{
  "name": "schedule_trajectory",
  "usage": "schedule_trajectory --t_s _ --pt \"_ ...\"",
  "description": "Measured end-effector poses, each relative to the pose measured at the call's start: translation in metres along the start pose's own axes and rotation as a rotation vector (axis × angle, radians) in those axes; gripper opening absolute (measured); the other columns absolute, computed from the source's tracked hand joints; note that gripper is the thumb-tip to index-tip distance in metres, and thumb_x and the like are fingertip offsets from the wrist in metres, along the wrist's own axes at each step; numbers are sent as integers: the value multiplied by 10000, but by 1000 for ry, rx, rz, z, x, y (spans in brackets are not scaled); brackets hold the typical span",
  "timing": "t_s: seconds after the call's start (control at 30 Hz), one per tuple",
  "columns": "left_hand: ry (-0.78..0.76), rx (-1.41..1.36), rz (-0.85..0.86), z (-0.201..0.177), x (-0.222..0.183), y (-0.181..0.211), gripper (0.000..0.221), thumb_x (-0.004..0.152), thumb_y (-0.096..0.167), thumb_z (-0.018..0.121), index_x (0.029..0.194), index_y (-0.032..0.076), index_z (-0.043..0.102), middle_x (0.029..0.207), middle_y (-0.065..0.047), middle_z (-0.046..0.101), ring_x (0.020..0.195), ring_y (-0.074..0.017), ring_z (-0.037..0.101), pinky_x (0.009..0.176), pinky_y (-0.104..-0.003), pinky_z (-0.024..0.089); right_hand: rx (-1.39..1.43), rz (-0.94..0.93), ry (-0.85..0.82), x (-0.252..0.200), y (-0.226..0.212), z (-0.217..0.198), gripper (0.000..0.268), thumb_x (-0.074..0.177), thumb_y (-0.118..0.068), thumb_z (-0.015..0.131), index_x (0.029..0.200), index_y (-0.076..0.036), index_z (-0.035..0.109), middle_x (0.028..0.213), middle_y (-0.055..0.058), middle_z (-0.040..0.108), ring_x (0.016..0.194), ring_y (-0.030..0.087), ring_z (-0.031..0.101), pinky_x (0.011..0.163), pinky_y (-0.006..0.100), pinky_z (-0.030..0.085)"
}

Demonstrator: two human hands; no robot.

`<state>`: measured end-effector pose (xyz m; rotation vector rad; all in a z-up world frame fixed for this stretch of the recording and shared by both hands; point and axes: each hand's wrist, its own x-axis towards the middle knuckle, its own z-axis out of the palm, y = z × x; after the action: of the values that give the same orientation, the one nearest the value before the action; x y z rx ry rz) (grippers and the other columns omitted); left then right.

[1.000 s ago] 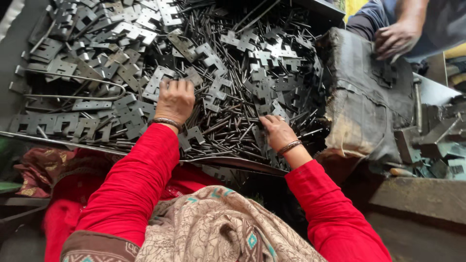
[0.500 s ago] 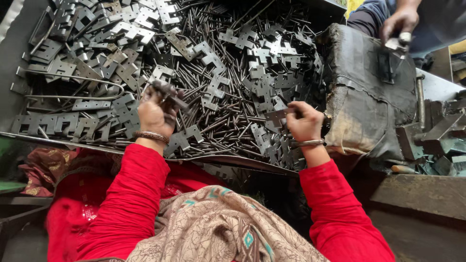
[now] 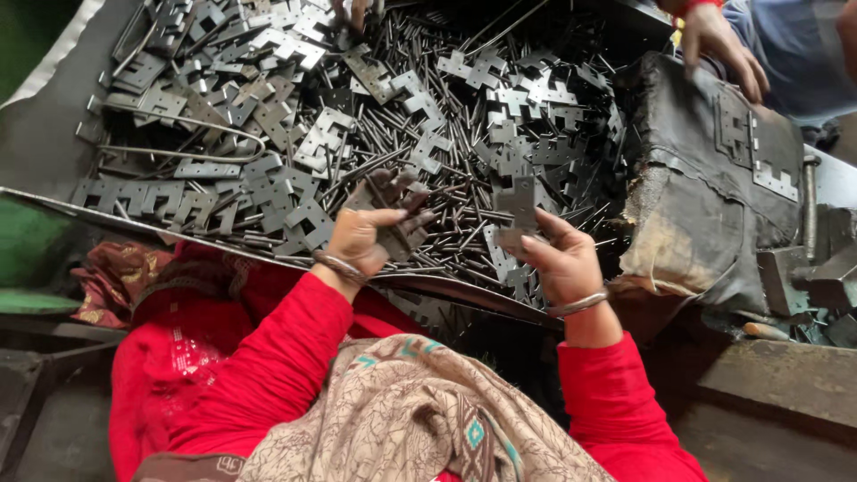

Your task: The person picks up metal brackets from a large bin filled with brackets and pins, turning each bracket over by hand to check its orientation before placing it onto a stack or into a nearby machine.

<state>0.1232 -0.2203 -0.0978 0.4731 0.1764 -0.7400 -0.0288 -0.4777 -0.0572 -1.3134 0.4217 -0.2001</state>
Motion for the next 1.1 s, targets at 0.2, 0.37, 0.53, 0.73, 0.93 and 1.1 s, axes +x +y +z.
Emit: schedule_trajectory --t_s 0.2,0.37,0.53,0.73,0.93,1.1 --pt "-119 -150 52 -8 -6 -39 313 936 153 693 1238 165 611 1210 -42 702 1065 -232 694 814 -454 574 -999 -788 -163 -10 14 86 514 914 117 614 1405 -34 607 1351 172 680 1251 340 712 1059 394 583" --pt "54 -251 -121 -20 2 -61 561 942 549 751 1116 42 583 1065 -149 658 952 -296 674 875 -472 563 -1155 -724 -458 -26 24 103 679 729 63 664 1399 -5 576 1327 275 647 1117 409 675 883 415 578" --pt "-29 443 -117 10 -17 -46 660 733 522 797 1229 182 527 1244 -102 635 1150 -241 629 946 -494 533 -414 -167 -185 2 40 40 574 918 73 651 1477 -19 557 1222 149 734 1021 282 738 858 403 617" --pt "178 2104 542 -35 -21 52 479 737 377 873 1073 73 720 1072 -167 703 1030 -377 661 864 -497 543 503 170 -41 17 15 -46 524 891 86 629 1406 -2 583 1189 162 711 1000 276 731 857 461 639" --pt "309 2414 615 -97 -31 63 635 683 413 901 1123 3 696 1212 -230 619 1047 -443 631 882 -500 553 -243 -437 389 24 -36 -158 505 903 156 635 1396 48 615 1311 194 692 1135 322 693 989 447 558" --pt "397 2464 404 -109 -27 61 675 725 468 888 1157 -12 693 1281 -252 614 1096 -440 630 920 -492 551 -1644 -745 824 43 -54 -302 585 872 130 610 1451 52 632 1273 255 681 1146 441 664 1023 471 528"
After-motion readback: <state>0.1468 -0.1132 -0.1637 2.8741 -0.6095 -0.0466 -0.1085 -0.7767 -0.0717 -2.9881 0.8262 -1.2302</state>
